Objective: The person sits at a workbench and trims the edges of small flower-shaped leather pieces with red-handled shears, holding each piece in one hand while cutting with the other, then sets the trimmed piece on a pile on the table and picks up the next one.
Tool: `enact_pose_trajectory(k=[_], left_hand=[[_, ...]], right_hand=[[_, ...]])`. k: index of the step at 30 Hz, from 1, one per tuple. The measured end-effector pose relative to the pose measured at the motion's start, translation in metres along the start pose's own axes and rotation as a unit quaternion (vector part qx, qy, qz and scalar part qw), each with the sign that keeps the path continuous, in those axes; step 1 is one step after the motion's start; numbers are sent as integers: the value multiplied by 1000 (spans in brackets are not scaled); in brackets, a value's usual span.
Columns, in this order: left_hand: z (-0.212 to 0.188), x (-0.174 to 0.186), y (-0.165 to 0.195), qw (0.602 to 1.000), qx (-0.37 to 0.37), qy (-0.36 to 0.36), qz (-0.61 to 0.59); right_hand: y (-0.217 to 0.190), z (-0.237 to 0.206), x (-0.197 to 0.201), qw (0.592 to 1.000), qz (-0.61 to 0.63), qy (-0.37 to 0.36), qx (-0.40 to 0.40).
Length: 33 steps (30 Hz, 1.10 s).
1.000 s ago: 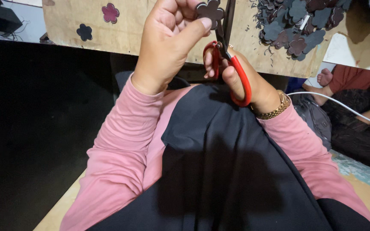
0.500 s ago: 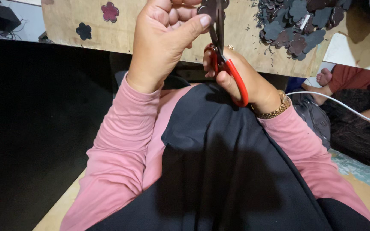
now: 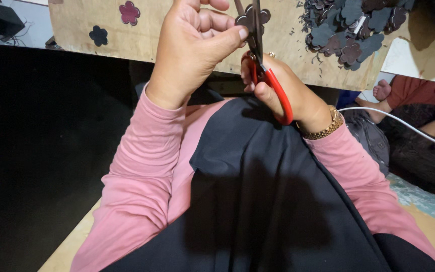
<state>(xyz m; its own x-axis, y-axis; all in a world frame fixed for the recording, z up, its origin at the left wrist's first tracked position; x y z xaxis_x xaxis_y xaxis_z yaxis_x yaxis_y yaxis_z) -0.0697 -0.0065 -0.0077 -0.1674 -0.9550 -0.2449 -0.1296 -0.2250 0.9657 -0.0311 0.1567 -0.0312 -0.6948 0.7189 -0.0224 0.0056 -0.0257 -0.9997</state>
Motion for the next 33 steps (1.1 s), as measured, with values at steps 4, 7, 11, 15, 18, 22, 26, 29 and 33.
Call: enact_pose_trajectory(k=[4,7,11,15,18,22,26,29,33], left_hand=[[2,0,-4,1000,-24,-3,-8],[3,-1,-9,999,-45,0,-22],[6,12,-12,997,-49,45,28],[14,22,-12,994,-44,63,74],[18,28,-17,996,-20,84,37],[27,33,-27,994,12,84,-67],[27,40,-34,986,15,68,-152],[26,42,-37,983,-8,57,-173],[27,41,-42,971,-24,33,-235]], right_hand=[[2,2,0,1000,-2,5,-4],[5,1,1,1000,-4,6,-3],[16,-3,8,999,24,13,24],[51,-5,27,986,151,72,17],[79,-10,46,971,221,96,11],[103,-13,65,952,286,106,32],[112,-16,75,941,313,126,24],[112,-18,76,926,350,141,32],[109,-18,78,914,376,151,32]])
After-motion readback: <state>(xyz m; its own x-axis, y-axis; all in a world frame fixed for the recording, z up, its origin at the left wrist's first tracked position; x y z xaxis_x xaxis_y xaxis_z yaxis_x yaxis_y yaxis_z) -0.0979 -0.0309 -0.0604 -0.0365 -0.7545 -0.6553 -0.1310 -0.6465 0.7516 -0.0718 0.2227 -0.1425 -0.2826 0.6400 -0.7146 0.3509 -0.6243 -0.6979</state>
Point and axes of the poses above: each hand's wrist, its own z-axis towards the middle knuckle, its own x-axis out of the back of the hand, y = z × x, the point moved 7 cm from there along z, towards the middle knuckle, and after that the axes turned 4 degrees about z, right-handed, at the moved point
